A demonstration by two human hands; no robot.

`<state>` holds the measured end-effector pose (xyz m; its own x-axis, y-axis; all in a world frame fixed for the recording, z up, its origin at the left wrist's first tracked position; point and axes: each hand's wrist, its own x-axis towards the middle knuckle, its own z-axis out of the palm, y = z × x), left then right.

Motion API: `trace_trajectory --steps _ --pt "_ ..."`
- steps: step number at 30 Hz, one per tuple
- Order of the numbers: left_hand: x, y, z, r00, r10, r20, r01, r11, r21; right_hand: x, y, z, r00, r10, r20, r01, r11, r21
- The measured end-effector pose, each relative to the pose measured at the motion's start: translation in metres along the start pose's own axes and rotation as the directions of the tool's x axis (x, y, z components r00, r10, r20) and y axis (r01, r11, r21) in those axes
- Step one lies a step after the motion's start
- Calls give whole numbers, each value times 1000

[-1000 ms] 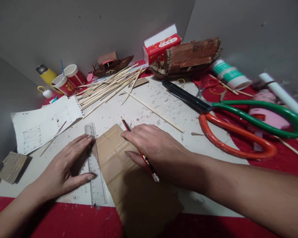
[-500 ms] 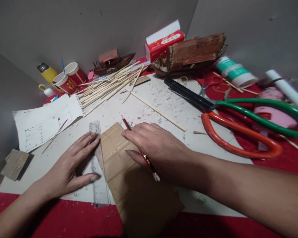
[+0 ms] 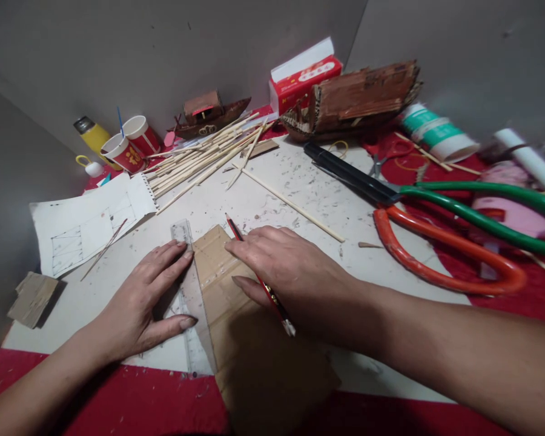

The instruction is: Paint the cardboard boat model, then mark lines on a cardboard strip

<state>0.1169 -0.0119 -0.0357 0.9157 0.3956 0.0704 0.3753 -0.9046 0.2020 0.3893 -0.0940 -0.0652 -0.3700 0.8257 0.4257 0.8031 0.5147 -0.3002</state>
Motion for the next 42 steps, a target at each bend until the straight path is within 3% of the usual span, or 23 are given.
trace_trajectory --steps 18,27,34,42 --pt "2 3 7 998 -11 -69 9 999 -35 -1 0 1 1000 -7 6 7 1000 6" --pt "3 5 7 998 -53 -30 51 997 -50 1 -2 -2 999 -29 -33 30 1000 4" --pt "4 8 5 995 -94 19 96 993 -72 -9 4 12 990 -22 -139 30 998 56" --pt "2 8 8 995 -95 11 95 991 -88 -9 3 12 994 -29 -108 34 999 36"
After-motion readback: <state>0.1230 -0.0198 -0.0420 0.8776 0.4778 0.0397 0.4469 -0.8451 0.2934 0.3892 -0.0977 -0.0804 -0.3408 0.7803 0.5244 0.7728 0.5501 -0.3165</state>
